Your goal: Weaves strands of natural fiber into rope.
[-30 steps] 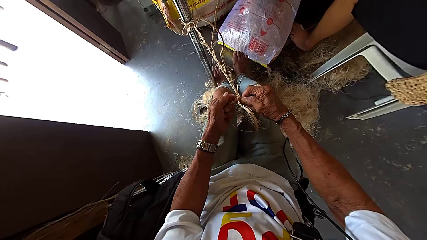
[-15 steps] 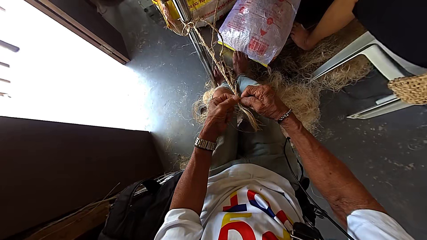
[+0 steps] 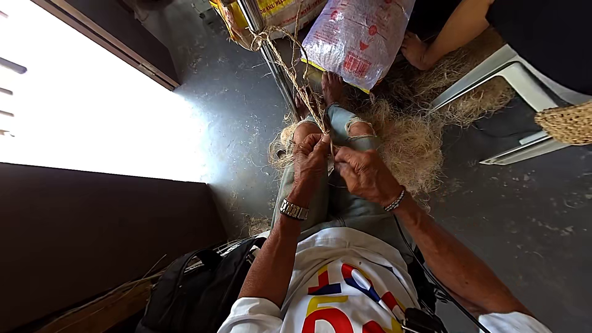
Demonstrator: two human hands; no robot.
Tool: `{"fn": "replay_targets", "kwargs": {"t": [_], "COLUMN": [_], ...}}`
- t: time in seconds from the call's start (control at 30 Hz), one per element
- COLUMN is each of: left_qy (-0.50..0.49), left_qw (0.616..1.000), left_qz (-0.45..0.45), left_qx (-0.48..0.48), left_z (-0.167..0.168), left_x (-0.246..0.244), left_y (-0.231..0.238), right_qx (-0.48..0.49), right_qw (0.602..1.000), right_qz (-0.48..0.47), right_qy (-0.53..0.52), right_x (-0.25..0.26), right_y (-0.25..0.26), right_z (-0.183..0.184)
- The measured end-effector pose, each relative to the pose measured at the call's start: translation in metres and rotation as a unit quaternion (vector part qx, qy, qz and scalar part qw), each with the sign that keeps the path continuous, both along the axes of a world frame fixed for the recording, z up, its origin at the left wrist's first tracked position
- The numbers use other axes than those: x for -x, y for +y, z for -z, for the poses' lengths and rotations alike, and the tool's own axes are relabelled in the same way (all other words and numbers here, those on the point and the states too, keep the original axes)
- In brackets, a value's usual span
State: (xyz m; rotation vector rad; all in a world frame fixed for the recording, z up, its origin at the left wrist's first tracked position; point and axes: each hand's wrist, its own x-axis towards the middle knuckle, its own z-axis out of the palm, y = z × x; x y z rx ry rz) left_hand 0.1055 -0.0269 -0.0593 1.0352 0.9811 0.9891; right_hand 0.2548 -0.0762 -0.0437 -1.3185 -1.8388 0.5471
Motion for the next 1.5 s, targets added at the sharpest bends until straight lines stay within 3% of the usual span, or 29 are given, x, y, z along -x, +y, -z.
{"fn": "replay_targets", "kwargs": {"t": [0.17,0.33,0.47,0.57,0.67,0.77,0.87,0.93,1.03,1.33,1.5], "left_qy": [-0.072,-0.141,-0.127,-0.115,-0.114,-0.116,-0.123,-0.118,-0.094,-0.005,0.049], "left_qw": [0.995,0.988,0.99,0.991,0.991,0.99,0.989,0.99,0.994,1.0,0.996], "left_qz": [-0.014,-0.012,-0.02,-0.027,-0.027,-0.034,-0.042,-0.044,-0.028,-0.009,-0.023], "left_qx": [0.072,0.06,0.057,0.058,0.061,0.066,0.071,0.063,0.04,-0.013,-0.065], "left_z": [-0.008,-0.002,-0.006,-0.009,-0.01,-0.013,-0.015,-0.013,-0.009,-0.009,-0.003], "left_x": [0.002,0.009,0.013,0.013,0.013,0.013,0.017,0.02,0.024,0.04,0.043], "left_y": [-0.004,-0.006,-0.007,-0.008,-0.008,-0.009,-0.009,-0.009,-0.008,-0.002,-0.003], "right_qx": [-0.041,0.061,0.045,0.007,0.0,0.071,0.174,0.235,0.253,0.174,0.219], "right_qw": [0.999,0.991,0.987,0.979,0.988,0.992,0.963,0.932,0.902,0.937,0.912], "right_qz": [0.016,-0.042,0.068,0.145,0.078,-0.02,-0.101,-0.104,-0.087,-0.09,-0.103], "right_qy": [-0.024,0.11,0.136,0.141,0.13,0.099,0.179,0.254,0.339,0.289,0.332], "right_x": [0.01,-0.028,-0.079,-0.097,-0.074,-0.031,-0.005,0.002,0.006,0.007,0.008], "right_y": [-0.011,-0.013,-0.017,-0.011,0.004,0.019,0.033,0.045,0.049,0.054,0.058], "right_z": [0.034,0.049,0.048,0.027,-0.001,-0.016,-0.01,-0.003,0.004,0.014,0.017]}}
